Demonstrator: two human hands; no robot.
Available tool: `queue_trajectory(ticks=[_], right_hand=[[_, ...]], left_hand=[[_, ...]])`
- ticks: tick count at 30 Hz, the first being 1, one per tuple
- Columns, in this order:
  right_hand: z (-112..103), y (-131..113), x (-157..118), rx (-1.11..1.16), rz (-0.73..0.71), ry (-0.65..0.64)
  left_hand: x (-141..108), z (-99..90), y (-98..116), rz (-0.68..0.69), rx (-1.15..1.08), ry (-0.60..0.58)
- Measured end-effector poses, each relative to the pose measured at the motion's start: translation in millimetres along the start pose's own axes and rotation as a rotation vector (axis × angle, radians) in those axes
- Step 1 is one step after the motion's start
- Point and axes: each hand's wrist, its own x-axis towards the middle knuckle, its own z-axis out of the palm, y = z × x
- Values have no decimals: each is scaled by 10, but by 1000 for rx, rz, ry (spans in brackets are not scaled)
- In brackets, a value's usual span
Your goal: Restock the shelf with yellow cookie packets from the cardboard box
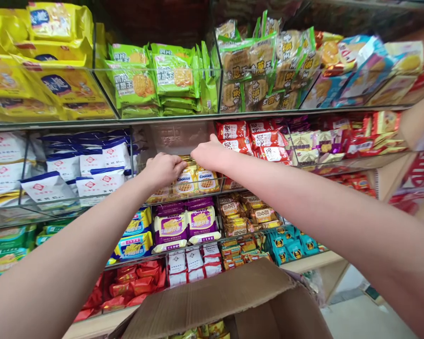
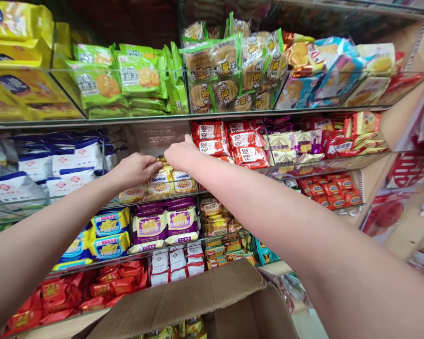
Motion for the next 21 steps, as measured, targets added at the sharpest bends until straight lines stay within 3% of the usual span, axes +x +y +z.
queue_trajectory(ticks=[9, 12, 14, 16, 17, 19, 20, 21], right_hand=[[101, 13, -65, 49, -77, 102], [60, 5, -259, 149, -63, 299], [39, -114, -567, 384, -70, 406], [72, -351, -1024, 749, -122, 334], [119, -508, -1288, 1003, -110, 202], [277, -860, -1821, 1104, -69, 104], [384, -1038, -2061, 1138, -38, 70], [504, -1208, -2271, 1171, 4, 37]], left_hand=[[35, 70, 36, -10, 3, 18], [7, 73, 19, 25, -26, 127], [-72, 65, 20, 48, -55, 265], [-293, 84, 39, 69, -73, 430], [-477, 117, 60, 90, -99, 499], [-993, 250, 140, 235, -244, 583], [-1305, 347, 201, 290, -385, 542], [-1631, 458, 278, 253, -549, 396]])
